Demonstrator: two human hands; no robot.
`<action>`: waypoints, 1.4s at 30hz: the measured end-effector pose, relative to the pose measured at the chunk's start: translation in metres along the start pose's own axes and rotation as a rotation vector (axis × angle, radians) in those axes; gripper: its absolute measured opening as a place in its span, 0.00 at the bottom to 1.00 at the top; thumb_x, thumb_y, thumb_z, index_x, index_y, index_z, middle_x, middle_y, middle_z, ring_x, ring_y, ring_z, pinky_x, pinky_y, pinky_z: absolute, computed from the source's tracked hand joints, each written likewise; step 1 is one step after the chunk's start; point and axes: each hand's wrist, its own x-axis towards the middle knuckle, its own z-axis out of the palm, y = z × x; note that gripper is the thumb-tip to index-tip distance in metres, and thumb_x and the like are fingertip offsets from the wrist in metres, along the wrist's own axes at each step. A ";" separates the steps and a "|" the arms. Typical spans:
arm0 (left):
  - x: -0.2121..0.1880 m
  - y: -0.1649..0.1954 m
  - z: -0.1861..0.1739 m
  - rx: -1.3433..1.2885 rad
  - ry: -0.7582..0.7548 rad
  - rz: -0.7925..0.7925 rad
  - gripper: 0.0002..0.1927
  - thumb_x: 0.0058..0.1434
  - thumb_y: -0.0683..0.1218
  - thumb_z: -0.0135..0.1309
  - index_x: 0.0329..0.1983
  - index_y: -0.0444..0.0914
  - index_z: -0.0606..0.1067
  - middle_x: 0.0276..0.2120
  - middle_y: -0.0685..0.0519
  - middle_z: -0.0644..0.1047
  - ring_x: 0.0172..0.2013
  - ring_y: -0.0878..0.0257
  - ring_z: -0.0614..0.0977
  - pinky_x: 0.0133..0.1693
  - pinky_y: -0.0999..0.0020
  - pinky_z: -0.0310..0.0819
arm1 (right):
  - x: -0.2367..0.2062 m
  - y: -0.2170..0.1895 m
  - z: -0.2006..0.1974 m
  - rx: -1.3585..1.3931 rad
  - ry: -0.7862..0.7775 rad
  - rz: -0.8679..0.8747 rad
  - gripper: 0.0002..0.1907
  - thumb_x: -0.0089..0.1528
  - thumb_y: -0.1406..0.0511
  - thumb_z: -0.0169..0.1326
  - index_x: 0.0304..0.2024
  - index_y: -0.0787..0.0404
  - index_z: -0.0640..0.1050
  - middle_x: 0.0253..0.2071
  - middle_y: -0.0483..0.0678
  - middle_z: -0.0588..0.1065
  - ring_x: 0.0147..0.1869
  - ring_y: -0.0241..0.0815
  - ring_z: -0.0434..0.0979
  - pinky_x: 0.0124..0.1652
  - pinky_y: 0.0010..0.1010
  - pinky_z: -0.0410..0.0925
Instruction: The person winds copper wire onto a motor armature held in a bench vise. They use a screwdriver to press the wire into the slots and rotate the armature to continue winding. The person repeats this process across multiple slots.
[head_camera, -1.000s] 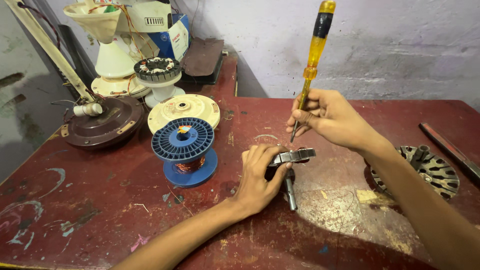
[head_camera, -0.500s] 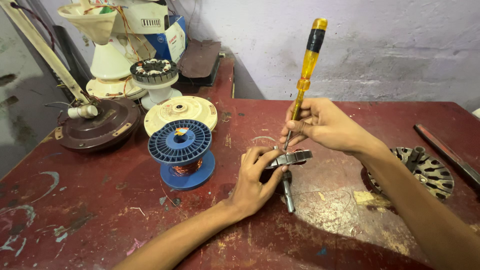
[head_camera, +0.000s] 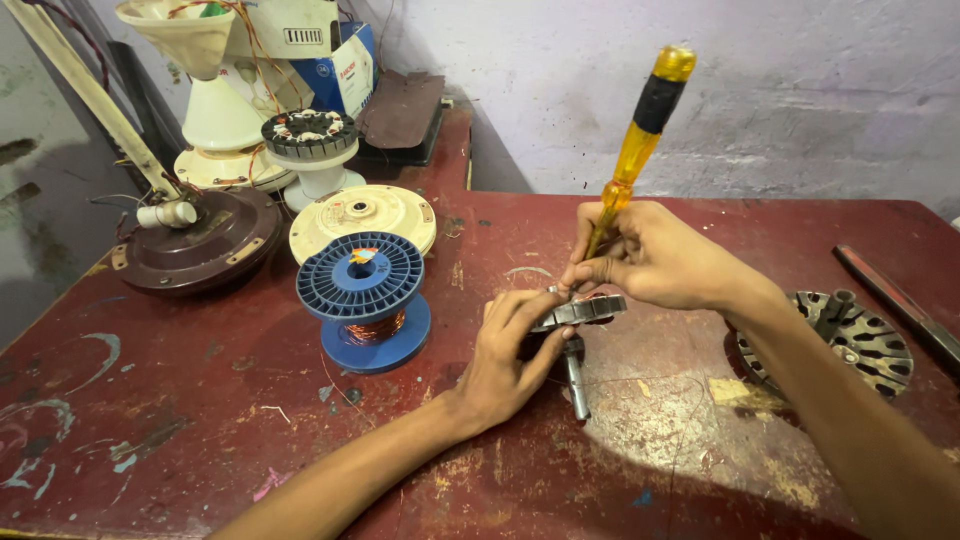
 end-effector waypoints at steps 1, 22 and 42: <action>0.000 0.000 0.000 -0.014 0.006 -0.036 0.21 0.65 0.45 0.60 0.60 0.35 0.71 0.50 0.47 0.75 0.50 0.53 0.76 0.52 0.59 0.67 | 0.000 -0.003 0.001 -0.043 0.004 -0.002 0.05 0.60 0.71 0.57 0.31 0.64 0.73 0.31 0.52 0.83 0.40 0.40 0.86 0.42 0.37 0.77; 0.006 0.001 0.009 0.047 0.059 -0.099 0.15 0.63 0.48 0.62 0.42 0.34 0.74 0.36 0.48 0.73 0.40 0.55 0.72 0.44 0.58 0.66 | -0.004 -0.008 -0.014 0.016 -0.080 0.149 0.15 0.55 0.70 0.60 0.23 0.64 0.66 0.29 0.50 0.84 0.47 0.37 0.89 0.42 0.36 0.78; 0.007 -0.001 0.006 -0.028 0.050 -0.145 0.16 0.59 0.48 0.64 0.39 0.34 0.72 0.35 0.46 0.72 0.39 0.53 0.74 0.41 0.58 0.68 | -0.006 -0.032 0.020 -0.297 0.048 -0.158 0.08 0.53 0.70 0.62 0.35 0.64 0.81 0.29 0.51 0.83 0.32 0.41 0.86 0.37 0.33 0.77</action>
